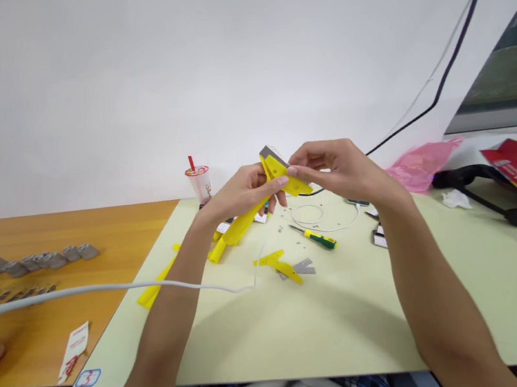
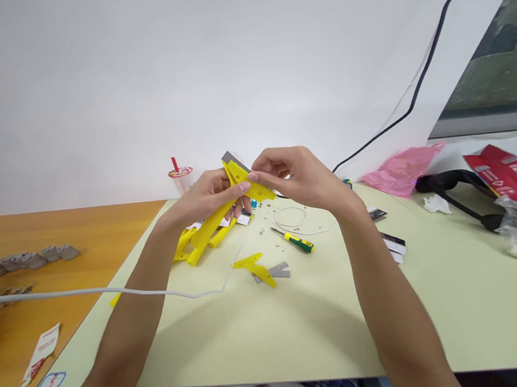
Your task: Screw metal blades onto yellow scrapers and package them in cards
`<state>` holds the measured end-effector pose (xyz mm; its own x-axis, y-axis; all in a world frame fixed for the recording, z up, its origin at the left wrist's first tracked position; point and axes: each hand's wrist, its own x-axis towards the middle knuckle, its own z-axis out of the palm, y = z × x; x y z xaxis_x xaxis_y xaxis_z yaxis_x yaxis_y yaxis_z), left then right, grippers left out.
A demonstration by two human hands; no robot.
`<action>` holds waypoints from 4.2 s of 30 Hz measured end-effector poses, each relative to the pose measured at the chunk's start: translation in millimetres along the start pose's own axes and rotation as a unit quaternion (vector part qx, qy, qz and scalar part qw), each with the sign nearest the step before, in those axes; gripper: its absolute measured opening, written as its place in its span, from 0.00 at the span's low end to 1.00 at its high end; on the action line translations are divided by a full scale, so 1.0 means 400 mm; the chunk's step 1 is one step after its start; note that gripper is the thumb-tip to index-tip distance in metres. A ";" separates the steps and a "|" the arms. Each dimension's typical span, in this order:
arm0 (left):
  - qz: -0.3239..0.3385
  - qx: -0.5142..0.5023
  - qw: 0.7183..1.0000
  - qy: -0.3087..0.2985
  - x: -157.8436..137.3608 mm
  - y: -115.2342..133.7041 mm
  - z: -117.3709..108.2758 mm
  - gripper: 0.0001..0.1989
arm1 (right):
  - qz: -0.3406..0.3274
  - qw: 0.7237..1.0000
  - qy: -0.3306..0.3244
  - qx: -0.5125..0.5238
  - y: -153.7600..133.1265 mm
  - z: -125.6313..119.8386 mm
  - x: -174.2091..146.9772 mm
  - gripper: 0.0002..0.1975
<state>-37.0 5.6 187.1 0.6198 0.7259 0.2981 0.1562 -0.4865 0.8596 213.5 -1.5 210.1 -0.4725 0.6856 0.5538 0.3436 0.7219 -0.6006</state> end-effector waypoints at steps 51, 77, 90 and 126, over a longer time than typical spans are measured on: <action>-0.010 -0.040 0.999 -0.014 0.019 -0.025 0.025 0.27 | 0.004 1.000 0.012 -0.028 0.000 -0.015 0.000 0.26; -0.035 -0.103 0.994 0.007 0.016 -0.039 0.020 0.23 | 0.032 0.999 -0.022 -0.017 0.011 -0.021 -0.001 0.26; -0.043 -0.157 0.987 -0.014 0.022 -0.052 0.009 0.19 | 0.028 0.999 -0.025 -0.025 0.011 -0.020 -0.003 0.25; -0.035 -0.105 0.994 0.000 0.015 -0.031 0.006 0.18 | 0.025 0.999 -0.007 -0.028 0.002 -0.015 0.001 0.24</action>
<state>-33.4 14.7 177.2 0.6137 0.7540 0.2341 0.0355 -0.3226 0.9459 218.6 -0.1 213.3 -0.4649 0.7201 0.5152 0.4113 0.6909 -0.5945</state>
